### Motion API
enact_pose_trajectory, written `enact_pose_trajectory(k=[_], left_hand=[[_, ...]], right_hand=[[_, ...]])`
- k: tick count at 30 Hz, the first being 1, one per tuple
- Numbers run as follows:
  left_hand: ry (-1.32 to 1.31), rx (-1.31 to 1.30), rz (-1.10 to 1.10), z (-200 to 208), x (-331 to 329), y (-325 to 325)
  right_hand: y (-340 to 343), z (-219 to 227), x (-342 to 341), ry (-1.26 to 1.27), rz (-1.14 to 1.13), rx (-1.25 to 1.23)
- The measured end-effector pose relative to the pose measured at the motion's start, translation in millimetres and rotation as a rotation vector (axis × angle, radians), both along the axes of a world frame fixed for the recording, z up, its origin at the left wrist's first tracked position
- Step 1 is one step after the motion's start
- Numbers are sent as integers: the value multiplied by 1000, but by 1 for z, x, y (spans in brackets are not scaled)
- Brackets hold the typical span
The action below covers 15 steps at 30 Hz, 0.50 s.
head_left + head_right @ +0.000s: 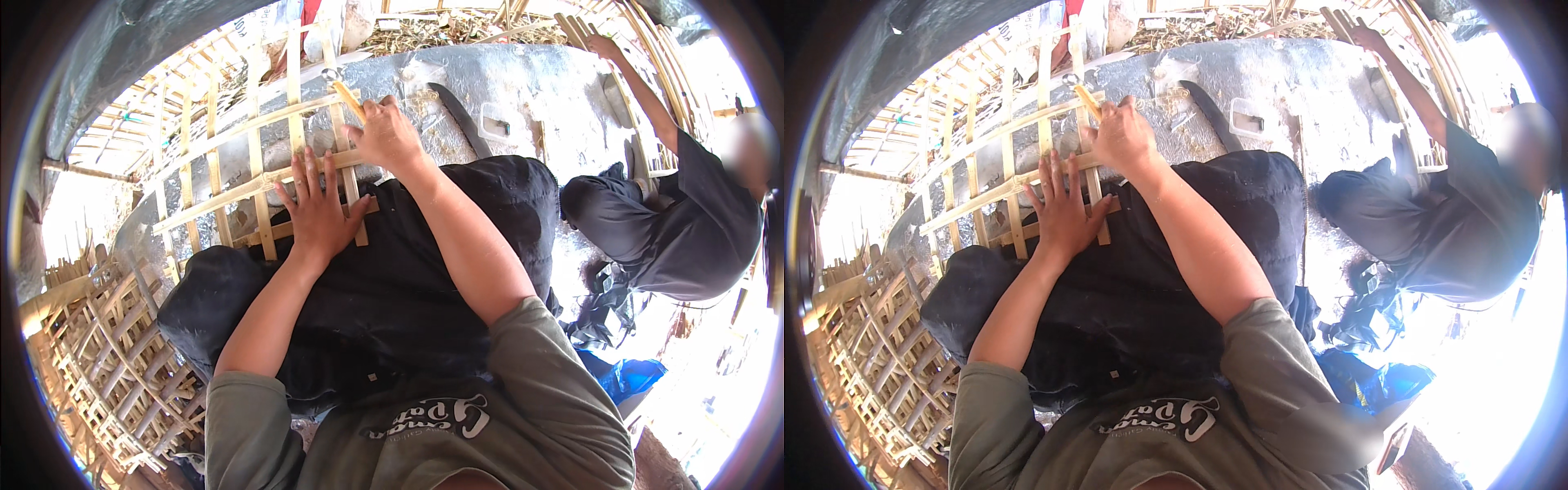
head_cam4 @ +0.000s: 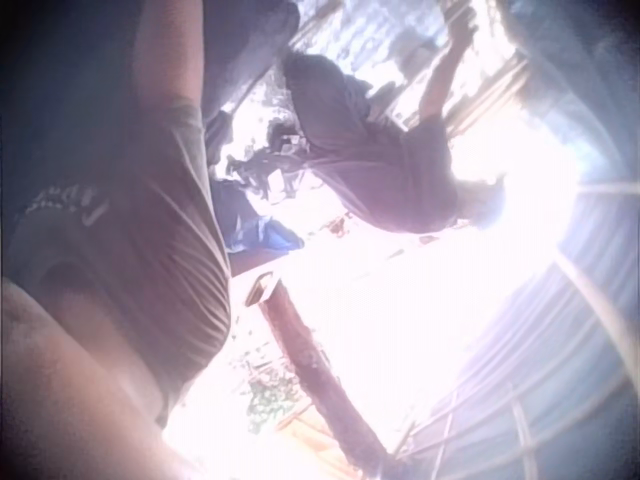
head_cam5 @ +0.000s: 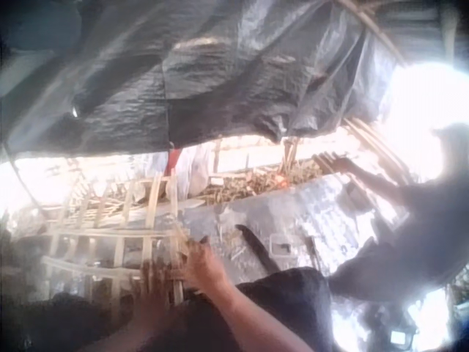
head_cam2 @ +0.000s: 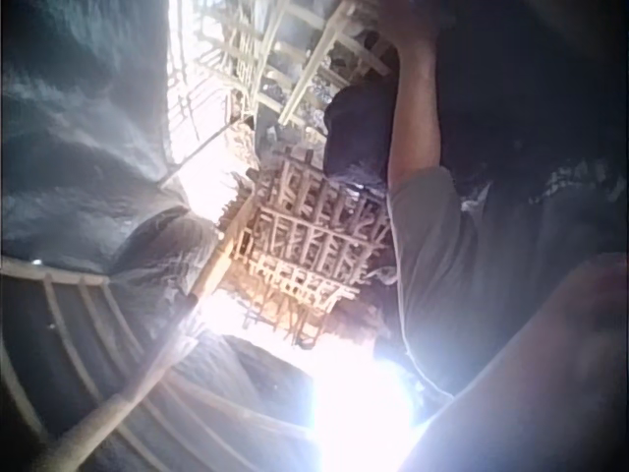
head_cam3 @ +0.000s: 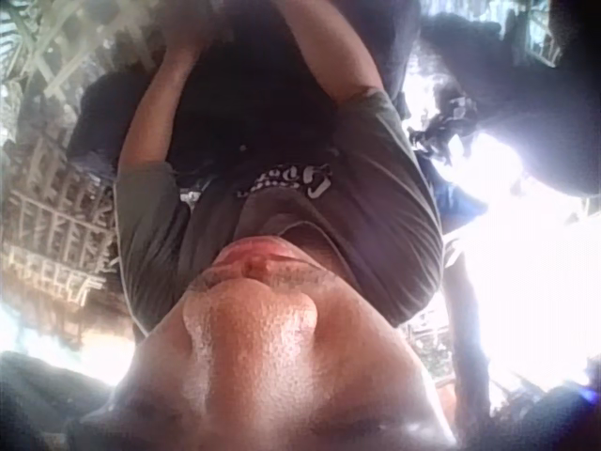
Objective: The person assembles a small wooden frame by hand, positioning thin wooden slats and securing them with a hammer. The person repeatedly adjusts the slats and hammers them into place on a black cloth-covered surface.
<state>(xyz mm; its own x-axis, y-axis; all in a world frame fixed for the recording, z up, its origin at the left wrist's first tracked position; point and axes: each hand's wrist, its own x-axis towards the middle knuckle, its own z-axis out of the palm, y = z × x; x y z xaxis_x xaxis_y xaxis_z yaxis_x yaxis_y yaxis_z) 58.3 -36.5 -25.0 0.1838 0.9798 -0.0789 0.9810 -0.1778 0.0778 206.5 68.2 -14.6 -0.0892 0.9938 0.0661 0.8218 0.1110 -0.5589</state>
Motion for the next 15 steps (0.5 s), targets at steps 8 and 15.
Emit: enact_pose_trajectory(k=[8,15], left_hand=[[-44,38,6,-6,-3,-3],[-64,44,3,-1,-1,-2]], right_hand=[[13,27,21,127,-161,124],[31,6,47,-25,-417,-285]])
